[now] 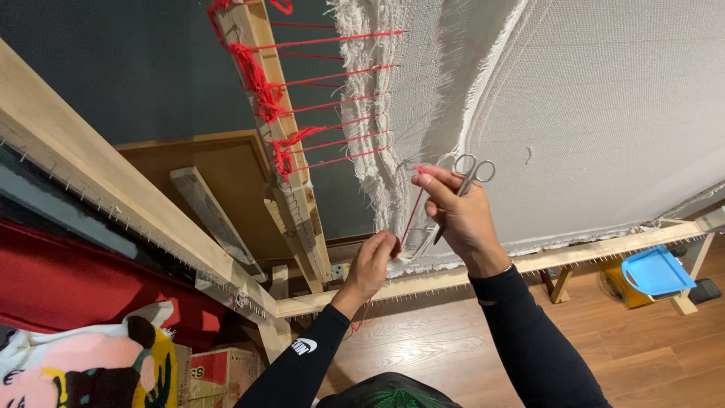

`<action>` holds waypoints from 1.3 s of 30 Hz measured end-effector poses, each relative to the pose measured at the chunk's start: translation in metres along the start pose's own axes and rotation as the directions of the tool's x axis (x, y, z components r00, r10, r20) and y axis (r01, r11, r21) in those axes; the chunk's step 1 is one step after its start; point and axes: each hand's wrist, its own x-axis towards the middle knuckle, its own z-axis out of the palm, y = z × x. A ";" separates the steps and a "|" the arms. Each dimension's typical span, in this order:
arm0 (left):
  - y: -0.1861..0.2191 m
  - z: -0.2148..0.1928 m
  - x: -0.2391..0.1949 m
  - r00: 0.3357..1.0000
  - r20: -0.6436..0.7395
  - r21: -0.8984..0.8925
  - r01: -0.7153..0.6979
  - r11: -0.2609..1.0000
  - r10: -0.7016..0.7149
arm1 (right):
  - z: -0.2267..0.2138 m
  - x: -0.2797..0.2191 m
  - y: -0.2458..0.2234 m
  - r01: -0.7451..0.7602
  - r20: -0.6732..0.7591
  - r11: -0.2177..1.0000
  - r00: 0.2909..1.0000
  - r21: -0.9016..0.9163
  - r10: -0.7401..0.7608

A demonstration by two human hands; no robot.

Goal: Knotting red yarn onto a rug frame and cutting the ends with scissors.

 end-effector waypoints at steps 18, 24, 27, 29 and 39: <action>0.046 -0.021 0.106 0.943 -0.276 0.012 -0.191 0.981 0.187 | 0.015 0.026 0.043 0.439 -0.041 0.763 0.855 -0.475 -0.517; 0.045 -0.017 0.122 0.966 -0.229 -0.129 -0.148 0.981 0.116 | 0.017 0.027 0.044 0.500 -0.016 0.702 0.809 -0.506 -0.587; 0.041 -0.019 0.123 0.972 -0.217 -0.127 -0.121 0.985 0.091 | 0.021 0.026 0.042 0.481 -0.017 0.669 0.805 -0.567 -0.593; 0.037 -0.019 0.123 0.973 -0.195 -0.185 -0.163 0.969 0.126 | 0.022 0.026 0.043 0.481 -0.010 0.650 0.800 -0.589 -0.600; 0.040 -0.023 0.118 0.962 -0.234 -0.080 -0.164 0.983 0.141 | 0.029 0.028 0.048 0.510 0.019 0.647 0.793 -0.567 -0.609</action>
